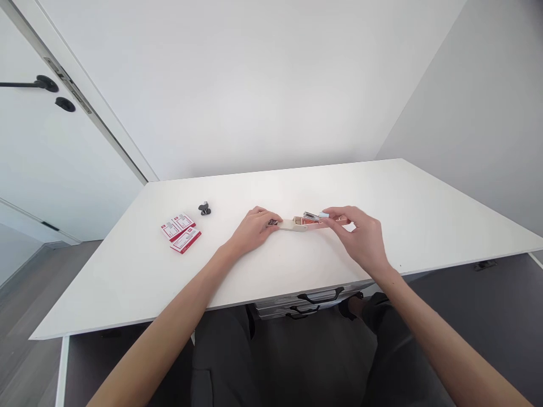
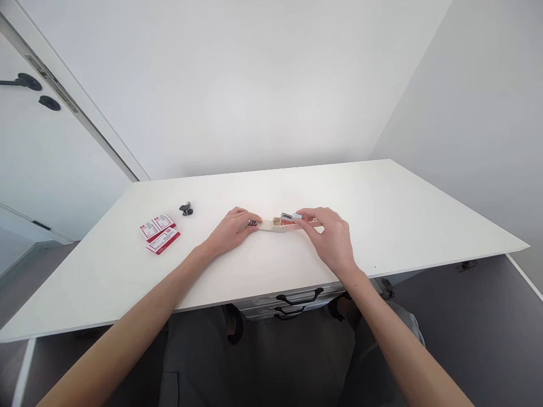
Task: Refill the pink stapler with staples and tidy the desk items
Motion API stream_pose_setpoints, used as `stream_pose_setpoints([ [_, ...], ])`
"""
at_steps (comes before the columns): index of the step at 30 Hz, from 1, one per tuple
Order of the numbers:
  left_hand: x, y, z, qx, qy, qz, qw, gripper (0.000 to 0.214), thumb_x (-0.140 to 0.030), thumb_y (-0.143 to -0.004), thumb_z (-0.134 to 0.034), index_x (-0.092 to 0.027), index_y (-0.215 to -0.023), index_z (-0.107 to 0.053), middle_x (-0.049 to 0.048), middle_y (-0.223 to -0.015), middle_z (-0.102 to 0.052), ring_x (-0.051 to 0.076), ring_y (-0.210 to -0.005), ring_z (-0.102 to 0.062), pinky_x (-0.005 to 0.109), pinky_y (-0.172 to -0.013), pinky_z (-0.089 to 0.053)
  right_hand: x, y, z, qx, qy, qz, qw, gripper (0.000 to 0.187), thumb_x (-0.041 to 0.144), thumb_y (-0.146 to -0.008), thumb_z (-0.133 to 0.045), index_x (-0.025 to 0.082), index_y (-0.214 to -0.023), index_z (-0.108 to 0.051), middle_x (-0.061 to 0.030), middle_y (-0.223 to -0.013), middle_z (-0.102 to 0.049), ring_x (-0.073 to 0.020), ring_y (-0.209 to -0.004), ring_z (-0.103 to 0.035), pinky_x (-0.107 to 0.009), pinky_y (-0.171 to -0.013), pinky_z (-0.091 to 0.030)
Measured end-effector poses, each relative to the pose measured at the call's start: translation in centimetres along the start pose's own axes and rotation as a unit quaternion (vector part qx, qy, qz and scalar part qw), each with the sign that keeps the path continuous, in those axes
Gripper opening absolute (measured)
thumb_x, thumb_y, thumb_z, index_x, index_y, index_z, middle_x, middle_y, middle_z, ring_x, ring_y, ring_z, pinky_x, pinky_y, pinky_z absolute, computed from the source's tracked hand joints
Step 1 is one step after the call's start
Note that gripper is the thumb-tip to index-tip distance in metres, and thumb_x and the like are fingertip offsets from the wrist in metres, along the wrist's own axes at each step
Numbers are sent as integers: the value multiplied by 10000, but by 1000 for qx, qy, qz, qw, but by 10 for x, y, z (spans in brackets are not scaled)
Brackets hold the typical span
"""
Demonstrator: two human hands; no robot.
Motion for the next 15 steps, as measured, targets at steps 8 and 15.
stream_pose_setpoints([
  [8, -4, 1, 1, 10, 14, 0, 1000, 252, -357, -1035, -537, -270, -1189, -716, 41, -1136, -756, 268, -1204, -580, 480, -1092, -464, 2, -17, -7, 45, 116, 92, 988, 245, 428, -1050, -580, 304, -1033, -791, -44, -1114, -793, -312, -1138, -619, -534, -1027, -418],
  [15, -4, 2, 0, 8, 11, -8, 1000, 236, -337, -1030, -555, -261, -1186, -715, 34, -1141, -761, 256, -1185, -586, 471, -1104, -454, -6, -13, -18, 59, 118, 75, 989, 256, 438, -1039, -584, 308, -991, -799, -46, -1159, -781, -328, -1222, -600, -574, -1097, -380],
])
Point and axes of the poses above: each hand's wrist, its own y-axis away from the middle knuckle, its own z-axis out of the back of the hand, x = y × z, the point moved 4 cm from there along -y, towards the middle knuckle
